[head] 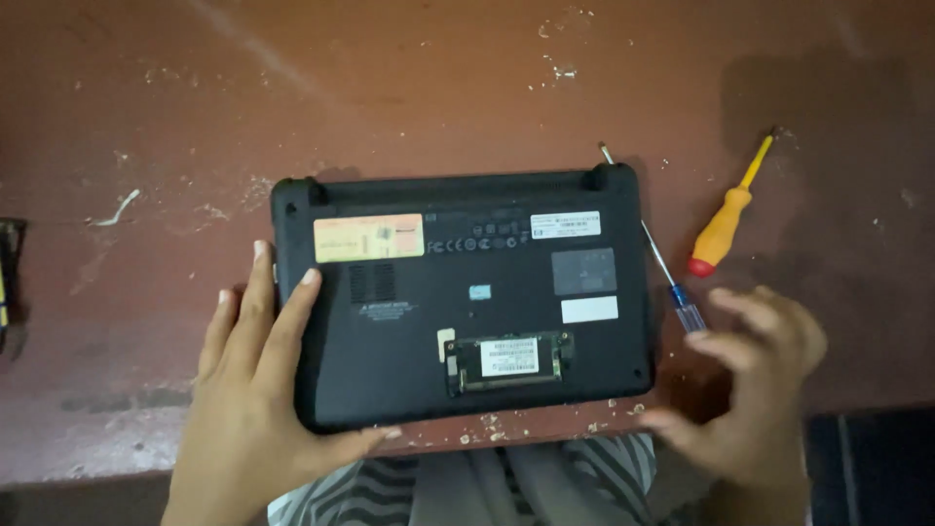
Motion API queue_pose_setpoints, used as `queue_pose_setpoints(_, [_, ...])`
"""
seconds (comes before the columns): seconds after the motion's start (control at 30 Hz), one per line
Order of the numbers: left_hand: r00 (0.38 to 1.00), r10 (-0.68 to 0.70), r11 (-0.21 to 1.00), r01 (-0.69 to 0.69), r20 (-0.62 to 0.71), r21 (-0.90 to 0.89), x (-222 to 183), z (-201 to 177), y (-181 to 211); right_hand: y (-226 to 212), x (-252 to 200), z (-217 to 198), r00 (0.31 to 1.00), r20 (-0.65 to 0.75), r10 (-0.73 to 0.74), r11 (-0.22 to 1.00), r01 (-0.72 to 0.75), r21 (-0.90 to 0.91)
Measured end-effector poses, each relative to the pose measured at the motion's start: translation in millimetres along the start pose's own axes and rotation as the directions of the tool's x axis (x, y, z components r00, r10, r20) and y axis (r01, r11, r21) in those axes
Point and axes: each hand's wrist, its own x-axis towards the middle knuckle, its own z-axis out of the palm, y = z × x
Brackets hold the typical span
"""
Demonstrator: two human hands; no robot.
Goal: Disassembling a laptop by removing the battery, unscrewing the back cover screws, and removing internal components.
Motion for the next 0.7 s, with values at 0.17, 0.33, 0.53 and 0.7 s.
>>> queue_pose_setpoints(0.17, [1.000, 0.015, 0.998, -0.016, 0.005, 0.066, 1.2, 1.7, -2.9, -27.6, 13.5, 10.6, 0.997, 0.071, 0.023, 0.985, -0.011, -0.173])
queue_pose_setpoints(0.33, [0.999, 0.049, 0.997, -0.048, -0.005, 0.066, 4.9, 0.2, -1.8, -19.4, 6.2, 17.2, 0.990, 0.119, 0.074, 0.977, -0.047, -0.210])
queue_pose_setpoints(0.53, [0.998, 0.033, 0.998, -0.035, -0.054, -0.042, 6.1, -4.8, 3.5, -16.9, 3.5, 23.6, 0.987, 0.135, 0.081, 0.952, -0.037, -0.303])
queue_pose_setpoints(0.7, [0.981, -0.150, 0.947, 0.108, -0.120, -0.301, 11.5, 5.9, 24.0, -42.9, 7.8, 31.5, 0.997, 0.050, 0.059, 0.966, -0.044, -0.256])
